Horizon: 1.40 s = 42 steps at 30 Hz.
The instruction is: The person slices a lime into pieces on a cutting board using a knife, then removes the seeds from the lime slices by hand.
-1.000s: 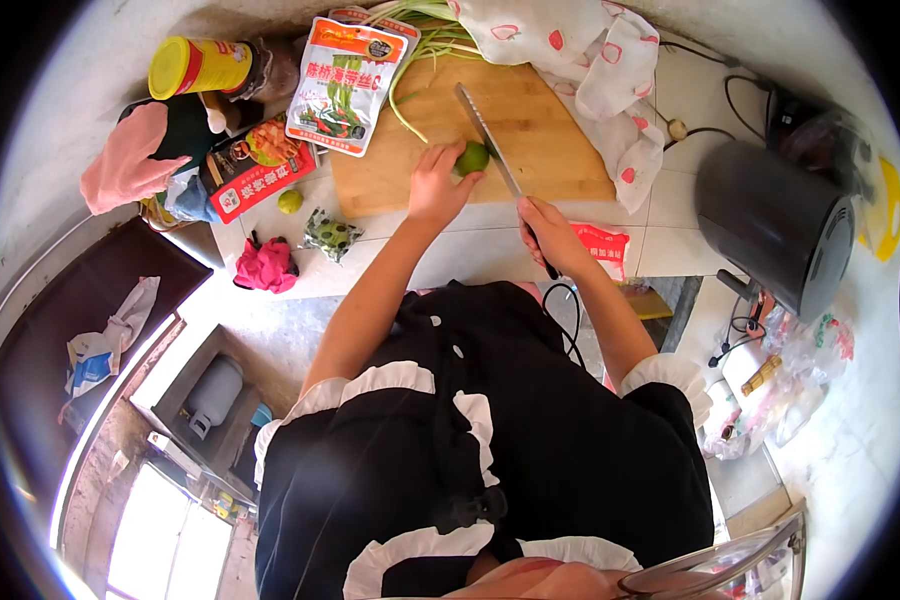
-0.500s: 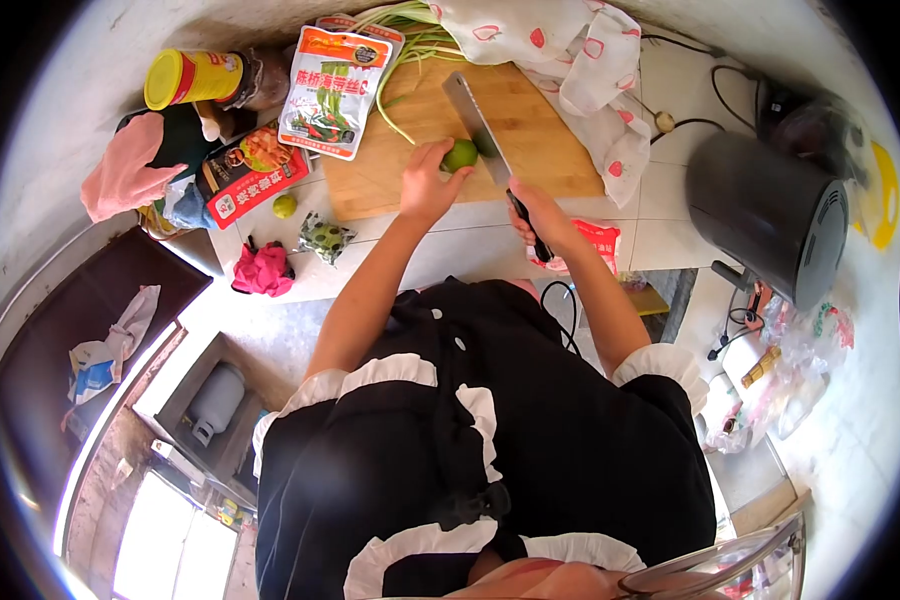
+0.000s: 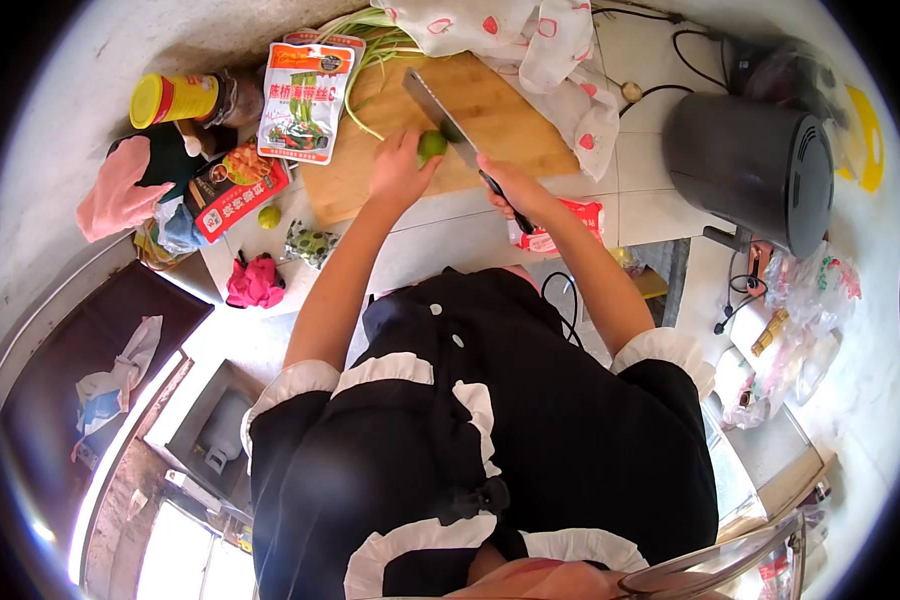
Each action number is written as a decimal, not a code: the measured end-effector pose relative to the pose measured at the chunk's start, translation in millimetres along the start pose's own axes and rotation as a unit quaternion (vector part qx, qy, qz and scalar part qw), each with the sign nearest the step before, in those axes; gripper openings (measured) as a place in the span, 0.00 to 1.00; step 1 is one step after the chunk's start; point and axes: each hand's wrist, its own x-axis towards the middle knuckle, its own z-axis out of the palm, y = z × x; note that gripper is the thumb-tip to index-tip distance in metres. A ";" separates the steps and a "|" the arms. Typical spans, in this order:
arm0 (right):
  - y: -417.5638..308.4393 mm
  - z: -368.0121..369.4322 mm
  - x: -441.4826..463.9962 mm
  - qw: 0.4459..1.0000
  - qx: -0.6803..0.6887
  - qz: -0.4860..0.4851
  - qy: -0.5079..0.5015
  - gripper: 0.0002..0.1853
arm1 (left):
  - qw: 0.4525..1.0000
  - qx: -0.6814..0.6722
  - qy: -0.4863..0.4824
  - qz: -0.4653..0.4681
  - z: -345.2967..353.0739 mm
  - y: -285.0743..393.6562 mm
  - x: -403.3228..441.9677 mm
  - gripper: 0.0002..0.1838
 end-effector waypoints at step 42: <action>-21.6 8.1 20.3 0.991 -0.127 -0.038 -0.018 0.29 | 0.983 0.137 -0.096 -0.078 22.0 -17.1 -5.3 0.33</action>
